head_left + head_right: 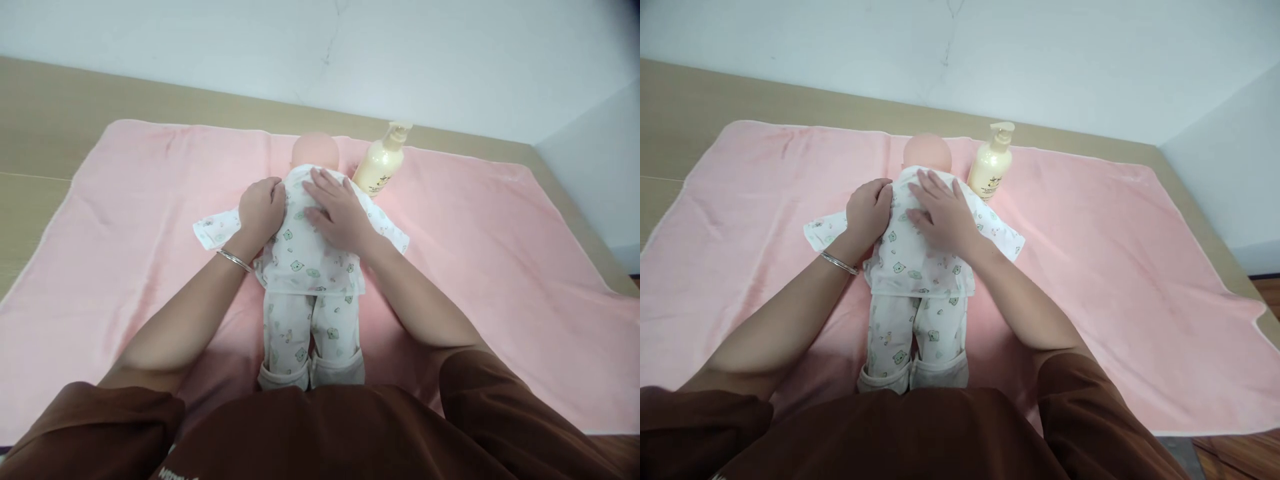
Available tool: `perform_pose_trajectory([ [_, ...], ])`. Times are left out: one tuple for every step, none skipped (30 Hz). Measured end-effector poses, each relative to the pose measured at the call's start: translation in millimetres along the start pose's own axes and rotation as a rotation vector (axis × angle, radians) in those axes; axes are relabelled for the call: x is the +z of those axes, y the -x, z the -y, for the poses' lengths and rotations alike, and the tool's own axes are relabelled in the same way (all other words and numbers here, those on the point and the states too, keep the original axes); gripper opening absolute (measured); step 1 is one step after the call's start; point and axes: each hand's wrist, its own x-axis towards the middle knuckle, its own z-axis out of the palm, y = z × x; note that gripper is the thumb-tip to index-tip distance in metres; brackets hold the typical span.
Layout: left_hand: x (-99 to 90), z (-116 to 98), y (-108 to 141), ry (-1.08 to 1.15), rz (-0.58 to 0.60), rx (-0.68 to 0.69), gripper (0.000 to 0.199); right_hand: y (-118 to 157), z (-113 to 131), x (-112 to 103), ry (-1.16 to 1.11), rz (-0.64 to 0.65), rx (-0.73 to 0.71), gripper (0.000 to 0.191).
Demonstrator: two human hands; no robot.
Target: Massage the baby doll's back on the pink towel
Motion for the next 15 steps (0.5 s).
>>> perform_pose_trajectory([
  [0.6, 0, 0, 0.005, -0.005, -0.001, 0.039, -3, -4, 0, -0.004, -0.013, 0.069, 0.059],
  [1.1, 0, 0, 0.01, -0.011, -0.004, 0.039, -4, -5, 0, 0.001, -0.035, 0.133, 0.061],
  [1.5, 0, 0, 0.013, -0.015, -0.009, 0.039, -3, -2, 2, 0.015, -0.063, 0.184, 0.062],
  [1.9, 0, 0, 0.014, -0.018, -0.016, 0.039, 1, 4, 5, 0.035, -0.094, 0.219, 0.063],
  [2.1, 0, 0, 0.015, -0.02, -0.021, 0.039, 5, 11, 8, 0.056, -0.123, 0.229, 0.062],
  [2.2, 0, 0, 0.015, -0.022, -0.024, 0.038, 11, 20, 12, 0.078, -0.146, 0.211, 0.061],
  [2.3, 0, 0, 0.014, -0.023, -0.027, 0.038, 17, 30, 16, 0.099, -0.16, 0.167, 0.059],
  [2.3, -1, 0, 0.013, -0.025, -0.029, 0.038, 22, 38, 19, 0.116, -0.166, 0.112, 0.056],
  [2.2, -1, 0, 0.012, -0.026, -0.03, 0.038, 27, 45, 21, 0.129, -0.169, 0.058, 0.054],
  [2.2, -1, 0, 0.01, -0.029, -0.03, 0.038, 31, 50, 22, 0.136, -0.17, 0.017, 0.053],
  [2.0, -1, 1, 0.009, -0.03, -0.028, 0.038, 33, 54, 23, 0.136, -0.17, -0.009, 0.051],
  [1.8, -1, 1, 0.006, -0.031, -0.027, 0.038, 34, 55, 22, 0.129, -0.169, -0.017, 0.05],
  [1.5, -2, 1, 0.002, -0.03, -0.026, 0.038, 33, 54, 21, 0.115, -0.163, -0.017, 0.05],
  [1.2, -2, 1, -0.002, -0.028, -0.023, 0.039, 30, 51, 19, 0.096, -0.15, -0.013, 0.05],
  [0.9, -2, 2, -0.006, -0.026, -0.021, 0.039, 27, 46, 16, 0.072, -0.131, -0.002, 0.05],
])
